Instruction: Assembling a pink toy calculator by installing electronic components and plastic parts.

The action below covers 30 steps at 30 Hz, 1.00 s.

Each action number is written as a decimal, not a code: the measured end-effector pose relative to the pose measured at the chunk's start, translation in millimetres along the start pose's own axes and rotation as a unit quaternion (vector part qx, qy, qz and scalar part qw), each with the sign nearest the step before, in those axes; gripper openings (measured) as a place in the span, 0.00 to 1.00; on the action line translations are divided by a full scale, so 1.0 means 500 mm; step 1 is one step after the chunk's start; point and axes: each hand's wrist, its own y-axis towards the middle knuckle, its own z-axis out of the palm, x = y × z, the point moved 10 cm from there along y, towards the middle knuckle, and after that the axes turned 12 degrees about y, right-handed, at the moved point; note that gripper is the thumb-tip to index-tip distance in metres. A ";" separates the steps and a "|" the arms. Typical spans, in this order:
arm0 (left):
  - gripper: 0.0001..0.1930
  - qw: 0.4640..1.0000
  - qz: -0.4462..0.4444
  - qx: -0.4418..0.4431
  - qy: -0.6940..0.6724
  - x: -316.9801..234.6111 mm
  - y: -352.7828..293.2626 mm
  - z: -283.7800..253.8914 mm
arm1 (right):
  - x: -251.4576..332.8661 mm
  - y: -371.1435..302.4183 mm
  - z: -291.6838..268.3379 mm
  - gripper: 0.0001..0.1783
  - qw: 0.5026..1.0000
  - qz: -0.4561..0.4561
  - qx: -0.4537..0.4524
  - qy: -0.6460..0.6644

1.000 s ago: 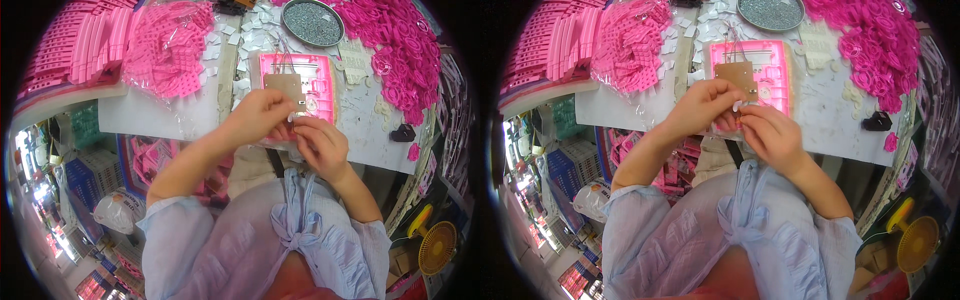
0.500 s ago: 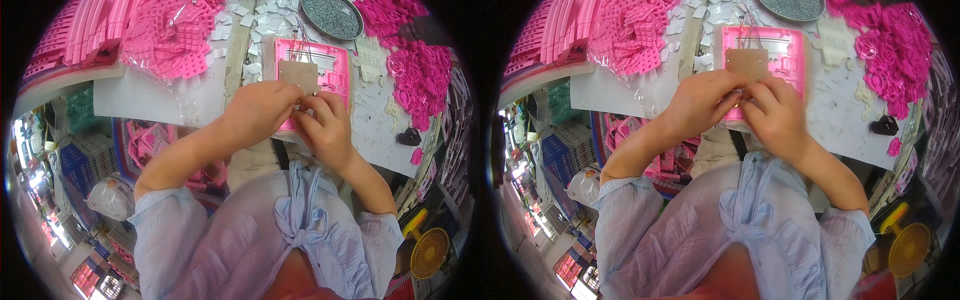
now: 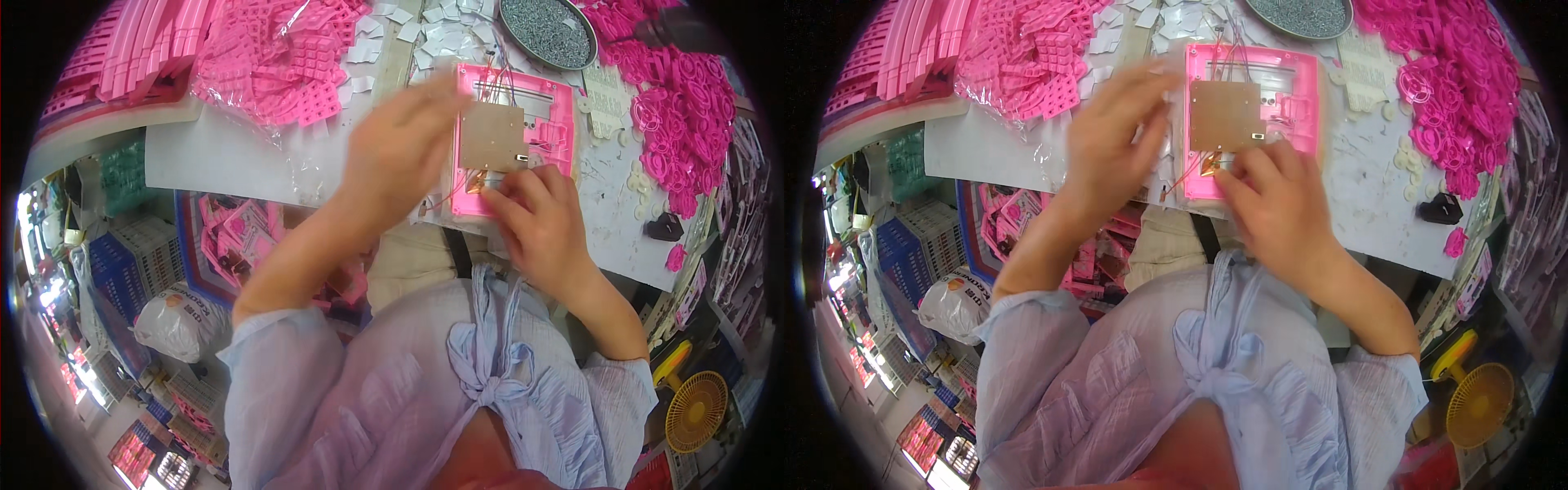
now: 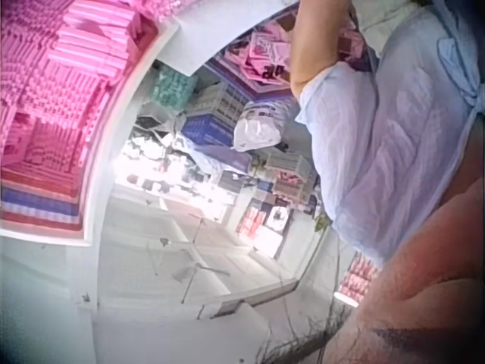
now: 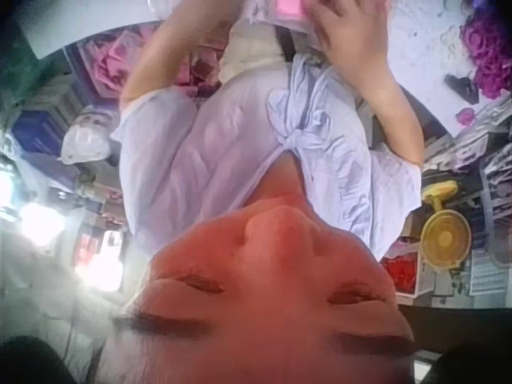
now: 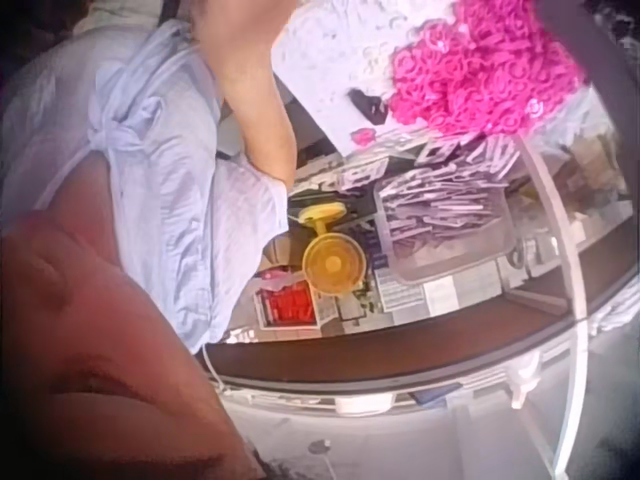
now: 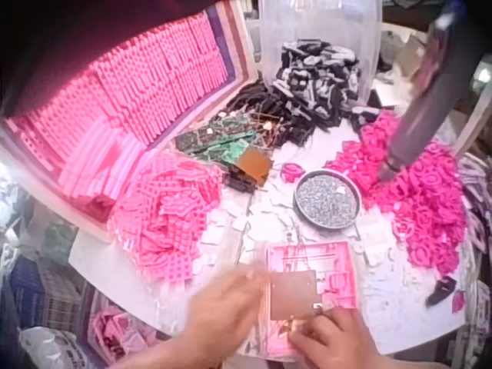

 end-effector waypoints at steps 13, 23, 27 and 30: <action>0.05 0.994 -0.094 0.036 -0.037 0.014 -0.111 -0.031 | 0.005 0.005 0.030 0.25 0.995 0.019 0.041 -0.088; 0.06 0.858 -0.322 0.064 -0.394 0.083 -0.062 0.086 | -0.038 0.015 0.013 0.22 0.987 0.034 0.147 0.049; 0.06 0.871 -0.300 0.060 -0.386 0.067 -0.045 0.079 | -0.027 0.020 0.021 0.20 0.995 0.020 0.097 0.017; 0.08 0.828 -0.314 0.063 -0.461 0.056 -0.044 0.085 | -0.011 0.017 0.026 0.24 0.994 0.018 0.097 -0.055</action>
